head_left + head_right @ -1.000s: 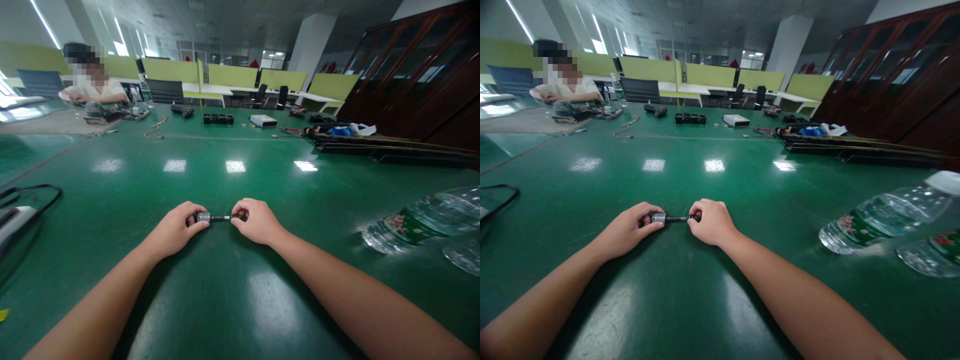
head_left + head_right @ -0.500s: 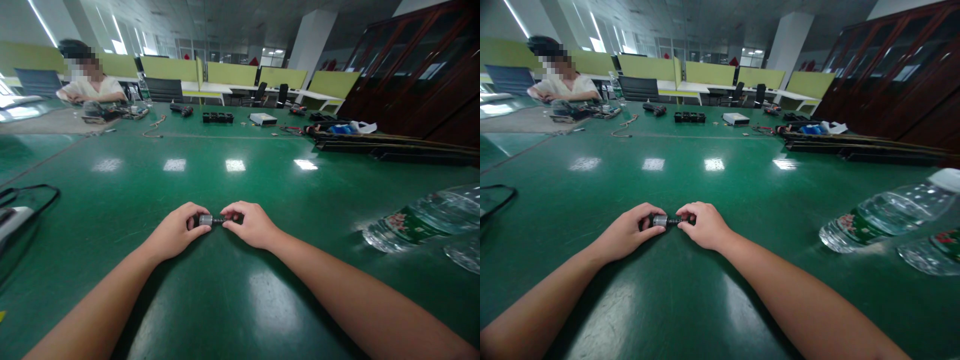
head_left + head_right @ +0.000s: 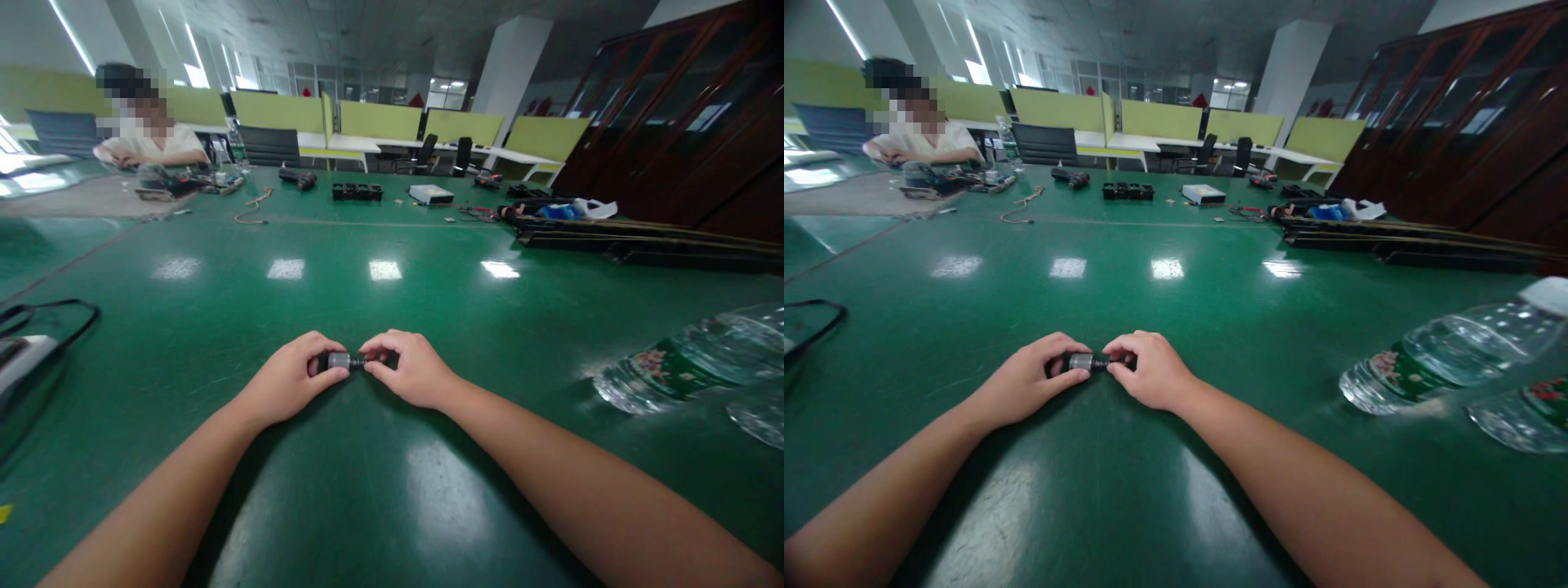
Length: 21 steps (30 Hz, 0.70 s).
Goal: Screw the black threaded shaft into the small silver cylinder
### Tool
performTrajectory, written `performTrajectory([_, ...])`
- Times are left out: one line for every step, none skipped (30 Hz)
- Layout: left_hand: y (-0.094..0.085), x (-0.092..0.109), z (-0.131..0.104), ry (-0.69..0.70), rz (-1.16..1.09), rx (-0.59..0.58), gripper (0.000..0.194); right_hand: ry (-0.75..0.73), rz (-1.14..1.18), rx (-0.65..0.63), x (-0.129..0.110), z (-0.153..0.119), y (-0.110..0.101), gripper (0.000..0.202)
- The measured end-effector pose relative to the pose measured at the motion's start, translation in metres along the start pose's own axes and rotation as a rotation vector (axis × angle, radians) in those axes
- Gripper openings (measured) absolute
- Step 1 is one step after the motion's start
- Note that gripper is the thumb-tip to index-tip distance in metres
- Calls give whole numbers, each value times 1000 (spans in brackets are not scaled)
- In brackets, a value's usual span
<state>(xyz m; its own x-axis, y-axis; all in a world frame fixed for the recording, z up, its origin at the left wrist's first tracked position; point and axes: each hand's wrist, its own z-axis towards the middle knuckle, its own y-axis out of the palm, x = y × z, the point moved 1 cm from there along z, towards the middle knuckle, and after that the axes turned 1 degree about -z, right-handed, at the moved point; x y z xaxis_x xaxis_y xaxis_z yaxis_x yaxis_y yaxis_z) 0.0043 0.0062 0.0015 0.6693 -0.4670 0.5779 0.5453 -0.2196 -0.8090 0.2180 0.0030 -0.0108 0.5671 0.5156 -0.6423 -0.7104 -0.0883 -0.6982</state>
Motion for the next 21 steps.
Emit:
performTrajectory([0, 0, 0, 2, -4, 0, 28, -15, -2, 0, -1, 0, 0, 17])
performTrajectory([0, 0, 0, 6, -8, 1, 28, -31, -4, -4, -1, -1, 0, 16])
performTrajectory([1, 0, 0, 10, -12, 0, 28, -45, -8, -9, -1, -1, 0, 16])
performTrajectory([1, 0, 0, 14, -14, 0, 27, -56, -13, -15, -1, -1, 0, 15])
performTrajectory([1, 0, -1, 18, -15, -2, 27, -65, -19, -24, -1, -1, 0, 15])
performTrajectory([1, 0, -1, 23, -15, -5, 27, -70, -25, -28, -1, -1, 0, 15])
performTrajectory([1, 0, -1, 27, -14, -7, 27, -76, -32, -34, -1, -2, 1, 15])
performTrajectory([2, 0, -1, 32, -13, -8, 27, -80, -39, -39, -1, -1, 1, 15])
performTrajectory([2, 0, -1, 38, -12, -8, 27, -84, -47, -43, 0, -1, 1, 15])
performTrajectory([2, 1, -1, 44, -10, -7, 27, -88, -55, -48, 0, -1, 2, 15])
performTrajectory([2, 1, -1, 53, -8, -6, 27, -90, -63, -54, 0, -1, 2, 15])
performTrajectory([2, 1, -2, 61, -7, -5, 28, -91, -69, -60, 0, -1, 2, 15])
performTrajectory([2, 1, -2, 70, -6, -3, 28, -91, -74, -67, 0, 0, 3, 15])
performTrajectory([1, 1, -2, 77, -6, -3, 27, -91, -76, -73, 0, 0, 3, 15])
performTrajectory([1, 2, -2, 81, -4, -3, 27, -92, -77, -79, 0, 0, 3, 15])
performTrajectory([1, 2, -2, 83, -2, -3, 27, -92, -79, -82, 0, 0, 2, 15])
performTrajectory([1, 2, -2, 81, 1, -3, 28, -92, -80, -85, -1, 0, 2, 15])
performTrajectory([1, 2, -2, 77, 6, -4, 28, -91, -81, -86, -1, 0, 2, 14])
performTrajectory([2, 1, -2, 71, 10, -5, 28, -90, -83, -86, -1, 0, 2, 14])
performTrajectory([2, 1, -2, 63, 14, -7, 28, -89, -86, -86, -1, 0, 2, 14])
performTrajectory([2, 1, -2, 54, 15, -8, 28, -87, -87, -86, -1, 0, 2, 14])
